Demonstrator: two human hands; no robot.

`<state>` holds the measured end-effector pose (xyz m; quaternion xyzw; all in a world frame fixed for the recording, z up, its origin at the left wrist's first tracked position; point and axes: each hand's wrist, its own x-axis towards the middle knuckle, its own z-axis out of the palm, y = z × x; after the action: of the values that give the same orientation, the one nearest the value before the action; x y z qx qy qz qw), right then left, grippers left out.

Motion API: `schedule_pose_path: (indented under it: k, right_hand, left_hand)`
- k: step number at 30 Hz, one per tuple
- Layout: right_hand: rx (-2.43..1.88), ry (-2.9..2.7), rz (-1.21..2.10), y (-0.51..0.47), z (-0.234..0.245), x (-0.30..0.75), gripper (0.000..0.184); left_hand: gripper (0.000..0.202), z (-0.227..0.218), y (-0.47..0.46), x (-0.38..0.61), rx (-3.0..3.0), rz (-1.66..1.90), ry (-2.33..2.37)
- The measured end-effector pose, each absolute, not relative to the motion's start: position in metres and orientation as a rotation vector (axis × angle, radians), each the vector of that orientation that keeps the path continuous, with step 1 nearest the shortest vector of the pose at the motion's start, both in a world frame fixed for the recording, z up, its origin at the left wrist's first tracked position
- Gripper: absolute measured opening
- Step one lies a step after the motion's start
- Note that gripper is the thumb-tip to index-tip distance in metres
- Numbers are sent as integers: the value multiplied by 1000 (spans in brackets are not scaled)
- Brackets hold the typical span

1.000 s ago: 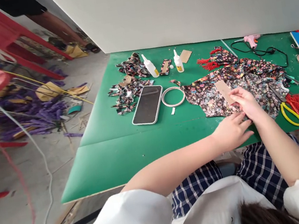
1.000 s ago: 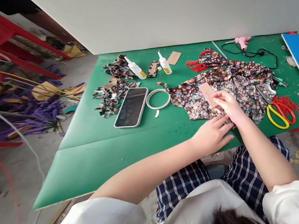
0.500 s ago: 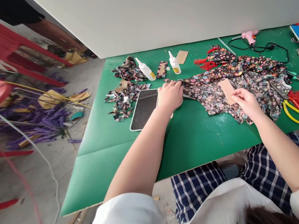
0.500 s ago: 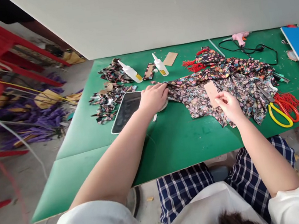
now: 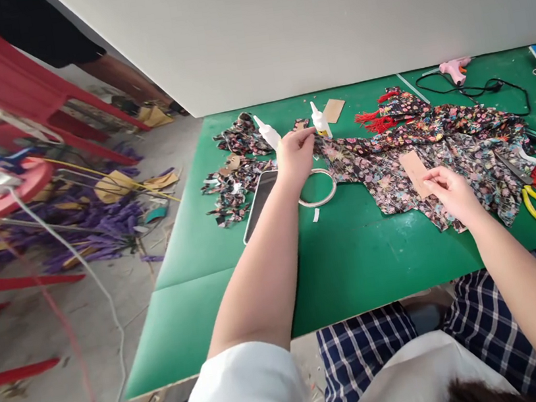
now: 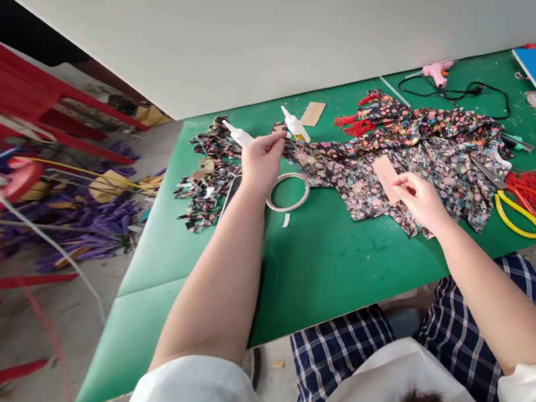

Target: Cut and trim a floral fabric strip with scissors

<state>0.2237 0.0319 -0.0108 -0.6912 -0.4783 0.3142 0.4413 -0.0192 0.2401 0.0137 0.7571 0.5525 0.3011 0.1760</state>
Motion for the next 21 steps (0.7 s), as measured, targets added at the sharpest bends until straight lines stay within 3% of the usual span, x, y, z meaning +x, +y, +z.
schedule_pose_path:
  k: [8, 16, 21]
  right_hand:
    - [-1838, -1095, 648, 25, -7, 233, 14]
    - [-1855, -1069, 571, 24, -1, 232, 8]
    - [-1748, -991, 586, 24, -1, 231, 12]
  left_hand:
    - [33, 51, 210, -18, 1968, 905, 1206]
    - [33, 49, 211, -23, 2418, 24, 1690]
    - [35, 67, 192, -13, 2575, 274, 1575]
